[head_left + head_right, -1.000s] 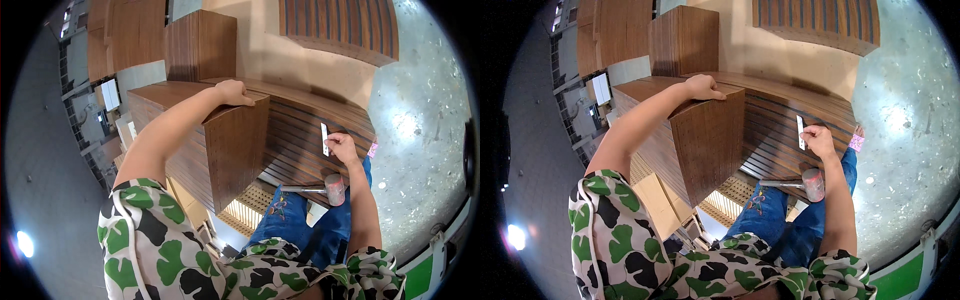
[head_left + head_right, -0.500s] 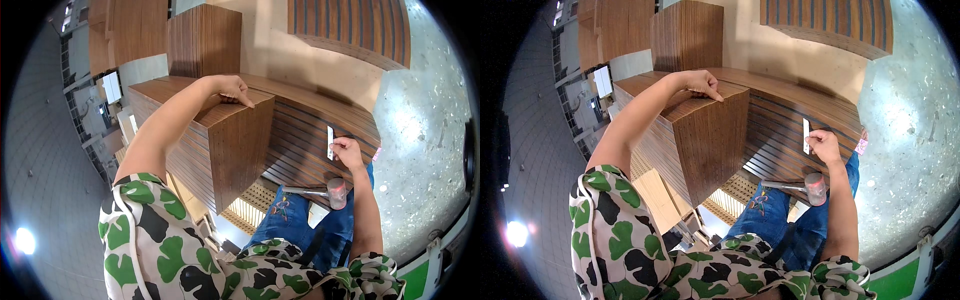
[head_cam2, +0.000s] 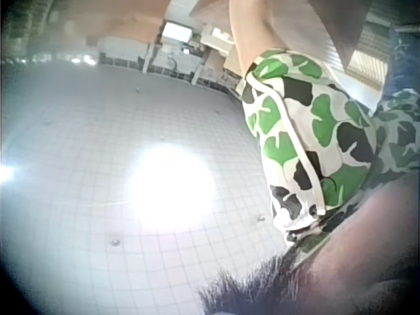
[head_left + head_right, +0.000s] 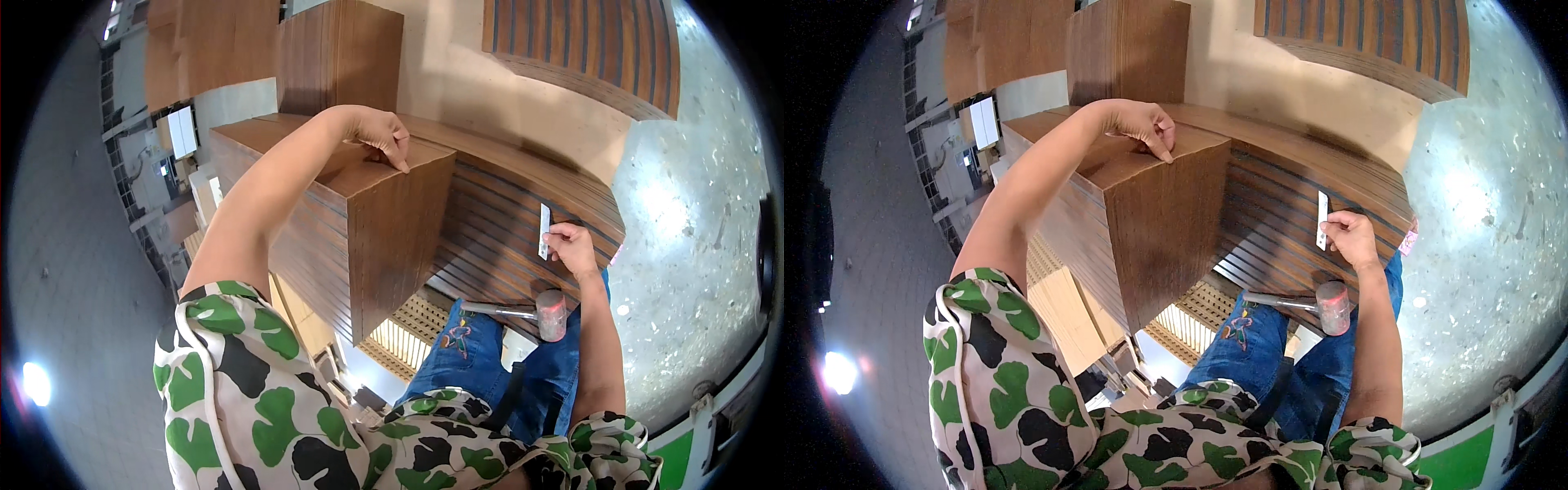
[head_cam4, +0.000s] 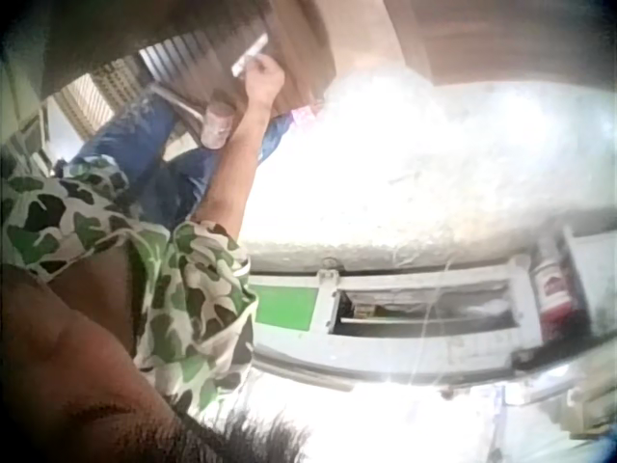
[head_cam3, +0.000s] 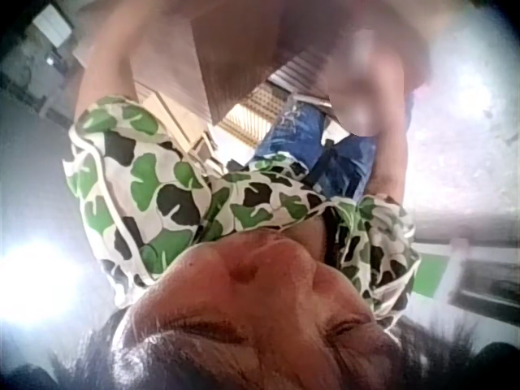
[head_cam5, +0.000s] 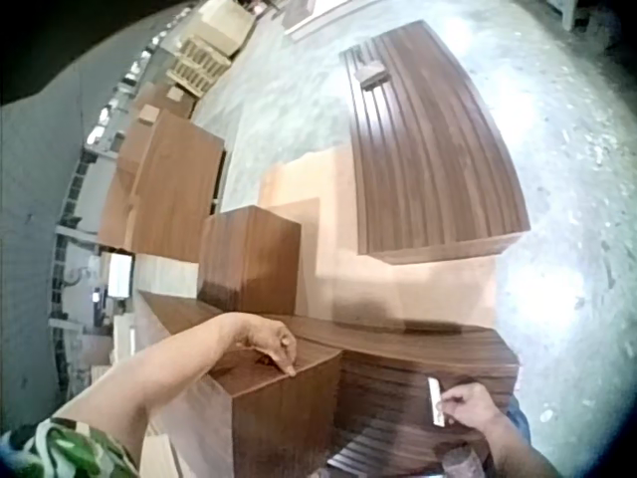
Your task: The person scrapes the edges and seams of a wooden structure with a hand tool and wipes the surfaces with a cloth.
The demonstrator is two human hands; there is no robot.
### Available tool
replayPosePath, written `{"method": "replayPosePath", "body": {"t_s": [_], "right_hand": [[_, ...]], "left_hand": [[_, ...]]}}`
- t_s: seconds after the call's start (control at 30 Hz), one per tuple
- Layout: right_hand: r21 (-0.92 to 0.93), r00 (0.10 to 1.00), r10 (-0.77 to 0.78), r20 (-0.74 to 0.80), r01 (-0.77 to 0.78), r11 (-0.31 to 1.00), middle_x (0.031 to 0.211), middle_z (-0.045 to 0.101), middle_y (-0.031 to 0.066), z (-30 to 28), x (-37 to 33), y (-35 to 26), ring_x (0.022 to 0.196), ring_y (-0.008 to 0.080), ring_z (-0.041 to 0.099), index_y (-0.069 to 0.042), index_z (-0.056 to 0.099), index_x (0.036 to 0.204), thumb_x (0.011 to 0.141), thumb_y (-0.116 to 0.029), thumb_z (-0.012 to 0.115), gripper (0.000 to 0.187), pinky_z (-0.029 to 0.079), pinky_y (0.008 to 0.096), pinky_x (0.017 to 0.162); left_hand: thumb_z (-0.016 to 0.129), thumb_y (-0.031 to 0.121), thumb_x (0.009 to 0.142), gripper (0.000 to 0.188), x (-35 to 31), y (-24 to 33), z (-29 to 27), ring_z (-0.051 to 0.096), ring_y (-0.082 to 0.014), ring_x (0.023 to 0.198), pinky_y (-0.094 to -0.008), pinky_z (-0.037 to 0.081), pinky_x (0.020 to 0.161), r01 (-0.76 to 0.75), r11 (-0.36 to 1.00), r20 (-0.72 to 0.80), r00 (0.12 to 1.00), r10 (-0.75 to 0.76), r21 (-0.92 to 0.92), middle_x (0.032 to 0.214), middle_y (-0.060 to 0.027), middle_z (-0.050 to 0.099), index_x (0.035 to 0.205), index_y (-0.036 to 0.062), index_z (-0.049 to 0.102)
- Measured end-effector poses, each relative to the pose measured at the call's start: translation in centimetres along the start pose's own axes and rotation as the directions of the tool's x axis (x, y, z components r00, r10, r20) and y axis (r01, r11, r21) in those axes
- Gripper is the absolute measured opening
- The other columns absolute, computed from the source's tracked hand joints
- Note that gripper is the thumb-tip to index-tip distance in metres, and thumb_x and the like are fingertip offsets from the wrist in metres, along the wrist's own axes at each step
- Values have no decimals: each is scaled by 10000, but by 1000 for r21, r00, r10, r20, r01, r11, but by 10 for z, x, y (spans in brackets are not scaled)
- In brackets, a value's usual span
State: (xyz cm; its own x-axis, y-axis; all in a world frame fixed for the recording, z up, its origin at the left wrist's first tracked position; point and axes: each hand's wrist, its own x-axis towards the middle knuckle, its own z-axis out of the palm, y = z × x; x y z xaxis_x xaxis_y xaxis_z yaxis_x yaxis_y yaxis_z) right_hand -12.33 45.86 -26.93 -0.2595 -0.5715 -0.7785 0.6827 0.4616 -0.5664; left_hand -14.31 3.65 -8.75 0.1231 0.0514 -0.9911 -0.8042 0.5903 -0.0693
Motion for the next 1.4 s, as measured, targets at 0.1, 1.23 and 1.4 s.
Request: {"method": "replayPosePath", "body": {"t_s": [0.1,1.23,1.4], "right_hand": [[-8,1000,2,-1,-2,1000,721,665,50,0,-1,-3,556,101,583,26,695,932,840,-52,704,120,483,239,485],[45,805,-242,-541,315,948,796,661,70,63,-363,112,621,120,598,-8,657,935,846,-70,704,119,512,255,574],[-3,851,-219,-477,247,969,798,646,88,110,-382,105,635,143,587,22,633,960,841,-74,714,173,511,282,574]], "left_hand": [[857,286,724,319,-8,-2,1,563,-118,742,-275,424,667,36,992,-61,998,-29,122,799,0,645,863,64,673],[491,493,928,472,-136,-127,244,649,-351,810,-447,509,726,-705,581,-899,-193,394,406,772,-145,680,831,93,722],[613,297,946,307,-106,-284,431,585,-98,617,-256,477,585,-922,379,-996,63,-65,-84,689,-56,623,910,-2,673]]}}
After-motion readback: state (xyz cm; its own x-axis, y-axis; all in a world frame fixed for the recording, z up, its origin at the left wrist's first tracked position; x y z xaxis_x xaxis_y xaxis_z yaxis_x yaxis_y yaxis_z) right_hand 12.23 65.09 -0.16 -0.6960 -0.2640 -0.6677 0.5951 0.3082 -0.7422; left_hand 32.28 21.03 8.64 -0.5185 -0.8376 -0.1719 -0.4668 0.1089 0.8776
